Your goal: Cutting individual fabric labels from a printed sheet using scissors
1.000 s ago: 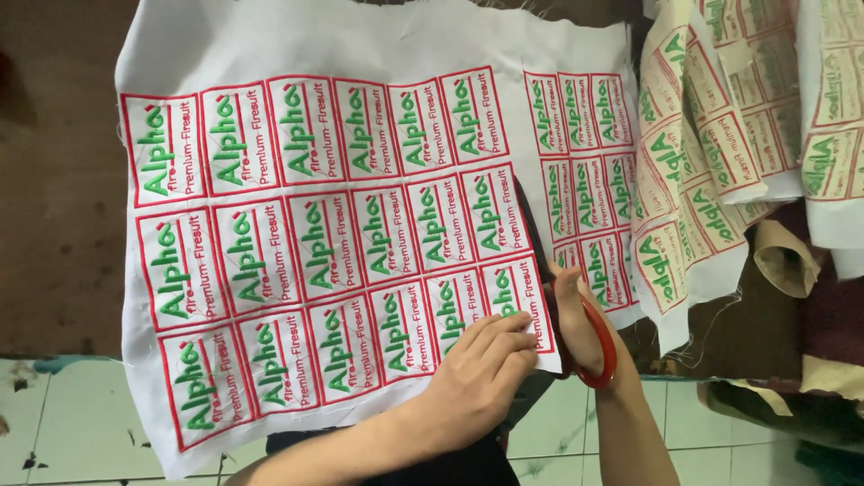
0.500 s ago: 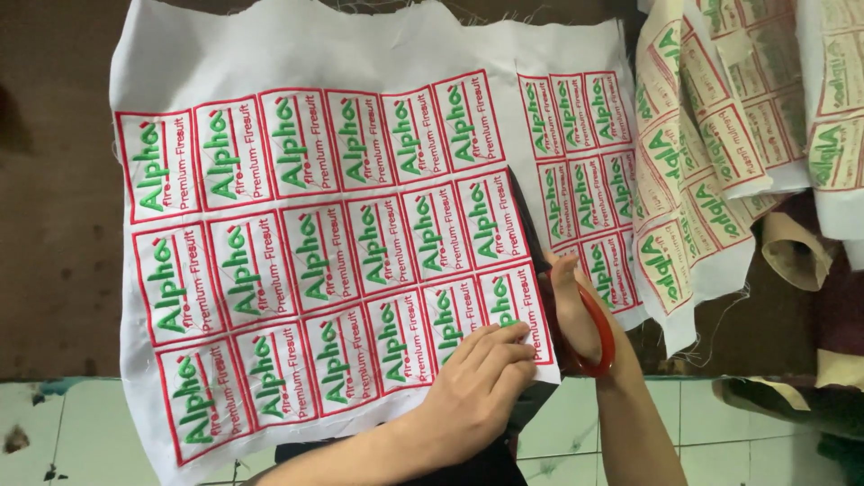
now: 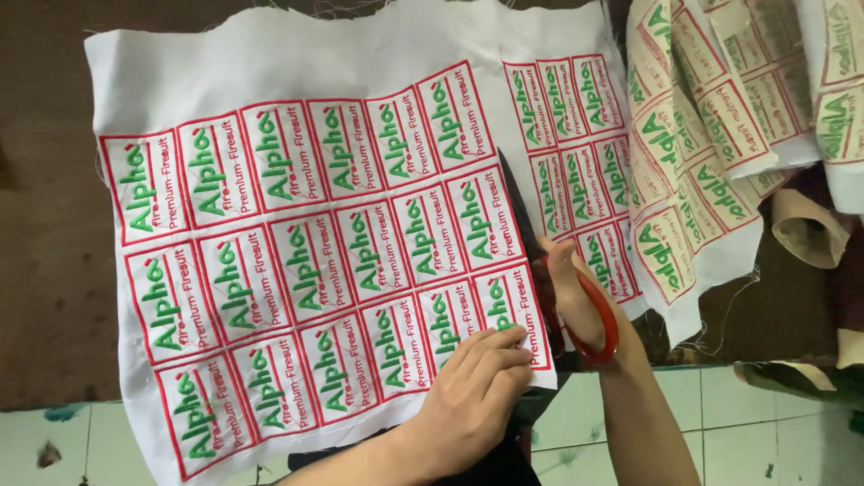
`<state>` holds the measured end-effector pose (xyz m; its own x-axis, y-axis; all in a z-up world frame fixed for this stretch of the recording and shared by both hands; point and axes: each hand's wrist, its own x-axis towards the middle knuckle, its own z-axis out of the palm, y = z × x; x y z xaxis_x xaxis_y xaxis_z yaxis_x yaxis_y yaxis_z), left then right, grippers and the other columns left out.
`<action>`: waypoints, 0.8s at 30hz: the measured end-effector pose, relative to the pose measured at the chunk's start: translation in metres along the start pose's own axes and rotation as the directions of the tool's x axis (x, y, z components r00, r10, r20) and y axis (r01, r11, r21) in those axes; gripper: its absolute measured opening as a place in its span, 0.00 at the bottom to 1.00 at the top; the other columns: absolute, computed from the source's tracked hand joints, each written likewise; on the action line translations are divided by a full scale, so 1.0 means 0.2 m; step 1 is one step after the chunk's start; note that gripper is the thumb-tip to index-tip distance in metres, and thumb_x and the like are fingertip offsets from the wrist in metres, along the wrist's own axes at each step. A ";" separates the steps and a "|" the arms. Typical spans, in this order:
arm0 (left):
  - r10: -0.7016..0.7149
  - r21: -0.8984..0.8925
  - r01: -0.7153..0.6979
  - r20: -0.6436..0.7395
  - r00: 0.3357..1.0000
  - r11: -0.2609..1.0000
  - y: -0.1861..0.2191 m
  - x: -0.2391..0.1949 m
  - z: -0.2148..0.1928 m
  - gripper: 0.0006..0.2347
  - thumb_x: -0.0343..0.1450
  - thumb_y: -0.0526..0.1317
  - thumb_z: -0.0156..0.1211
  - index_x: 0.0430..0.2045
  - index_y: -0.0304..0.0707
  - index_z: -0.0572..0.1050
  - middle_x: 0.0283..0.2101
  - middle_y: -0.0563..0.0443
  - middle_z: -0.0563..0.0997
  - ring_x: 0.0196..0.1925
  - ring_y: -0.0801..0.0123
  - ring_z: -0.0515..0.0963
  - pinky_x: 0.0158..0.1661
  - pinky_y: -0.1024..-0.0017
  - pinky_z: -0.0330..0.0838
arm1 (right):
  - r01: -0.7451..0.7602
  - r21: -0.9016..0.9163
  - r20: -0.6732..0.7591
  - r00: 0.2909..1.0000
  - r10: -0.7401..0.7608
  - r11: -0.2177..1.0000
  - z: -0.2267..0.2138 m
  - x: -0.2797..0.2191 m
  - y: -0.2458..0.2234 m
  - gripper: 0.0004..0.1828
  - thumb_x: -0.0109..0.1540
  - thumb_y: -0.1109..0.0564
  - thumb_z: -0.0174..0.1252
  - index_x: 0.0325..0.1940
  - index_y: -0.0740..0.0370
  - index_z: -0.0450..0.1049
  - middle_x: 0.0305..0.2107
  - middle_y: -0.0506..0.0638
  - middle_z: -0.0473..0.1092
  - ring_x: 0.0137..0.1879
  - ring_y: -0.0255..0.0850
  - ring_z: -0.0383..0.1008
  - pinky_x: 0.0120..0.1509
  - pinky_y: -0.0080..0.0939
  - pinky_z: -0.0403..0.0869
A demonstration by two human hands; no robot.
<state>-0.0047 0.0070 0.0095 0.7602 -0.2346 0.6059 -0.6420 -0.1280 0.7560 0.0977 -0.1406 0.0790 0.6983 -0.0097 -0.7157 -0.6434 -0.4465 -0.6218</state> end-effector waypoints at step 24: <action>0.015 0.052 -0.014 -0.011 1.000 0.999 0.02 0.04 -0.02 0.05 0.78 0.26 0.48 0.34 0.23 0.71 0.44 0.33 0.77 0.56 0.37 0.80 0.52 0.48 0.76 | 0.124 -0.037 0.034 0.992 -0.123 0.992 -0.01 0.11 0.00 0.54 0.46 0.18 0.29 0.56 0.59 0.70 0.37 0.57 0.82 0.41 0.47 0.86 0.46 0.44 0.84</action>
<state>-0.0020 0.0090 0.0185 0.7515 -0.2256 0.6199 -0.6572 -0.1744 0.7333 0.1140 -0.1432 0.0630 0.7613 0.0757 -0.6440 -0.5396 -0.4768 -0.6939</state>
